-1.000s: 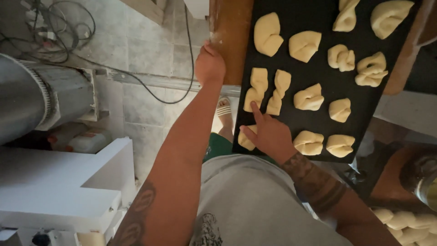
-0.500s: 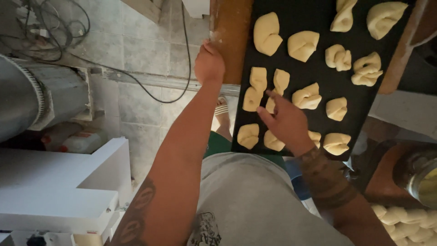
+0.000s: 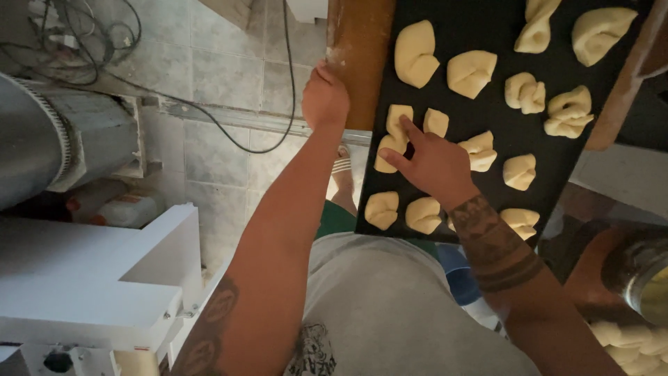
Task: The person holds a metal pot containing a yellow liquid and uses a brush to apply the liquid onto shaped dough pieces arranged on a black baking tray. The person systematically brushes each piece of dough while standing in a kitchen environment.
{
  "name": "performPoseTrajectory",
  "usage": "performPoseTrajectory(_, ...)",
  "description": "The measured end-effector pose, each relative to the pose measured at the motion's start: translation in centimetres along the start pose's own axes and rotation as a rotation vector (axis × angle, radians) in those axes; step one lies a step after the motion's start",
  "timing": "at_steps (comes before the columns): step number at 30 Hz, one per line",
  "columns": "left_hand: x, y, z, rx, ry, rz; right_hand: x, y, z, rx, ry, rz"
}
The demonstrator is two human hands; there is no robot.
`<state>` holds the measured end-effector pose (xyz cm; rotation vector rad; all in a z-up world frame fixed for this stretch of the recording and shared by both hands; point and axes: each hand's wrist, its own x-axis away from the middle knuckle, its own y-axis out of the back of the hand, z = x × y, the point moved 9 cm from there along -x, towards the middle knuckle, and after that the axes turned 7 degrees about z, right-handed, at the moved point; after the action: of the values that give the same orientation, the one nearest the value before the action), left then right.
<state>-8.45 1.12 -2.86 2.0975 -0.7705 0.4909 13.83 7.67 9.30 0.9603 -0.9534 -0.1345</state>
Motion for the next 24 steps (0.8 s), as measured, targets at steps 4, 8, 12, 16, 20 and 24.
performPoseTrajectory(4,0.0,-0.1,-0.1,-0.022,-0.007,0.004,-0.6,-0.5,0.1,0.002,-0.026,0.073)
performPoseTrajectory(8,0.2,0.2,-0.2,-0.029,-0.019,-0.04,-0.4,0.8,-0.7,-0.13,-0.01,0.042)
performPoseTrajectory(12,0.5,0.4,-0.4,-0.015,0.001,0.006,2.3,2.9,-4.7,-0.382,0.049,-0.269)
performPoseTrajectory(16,0.0,0.0,-0.2,-0.043,-0.045,-0.021,6.4,0.9,-6.7,-0.391,0.0,-0.275)
performPoseTrajectory(20,-0.4,-0.4,0.5,-0.04,-0.016,-0.019,10.3,-3.2,-10.8,-0.519,-0.155,-0.284)
performPoseTrajectory(24,-0.4,-0.4,0.5,-0.047,-0.019,-0.051,12.8,-7.4,-14.6,-0.559,-0.247,-0.304)
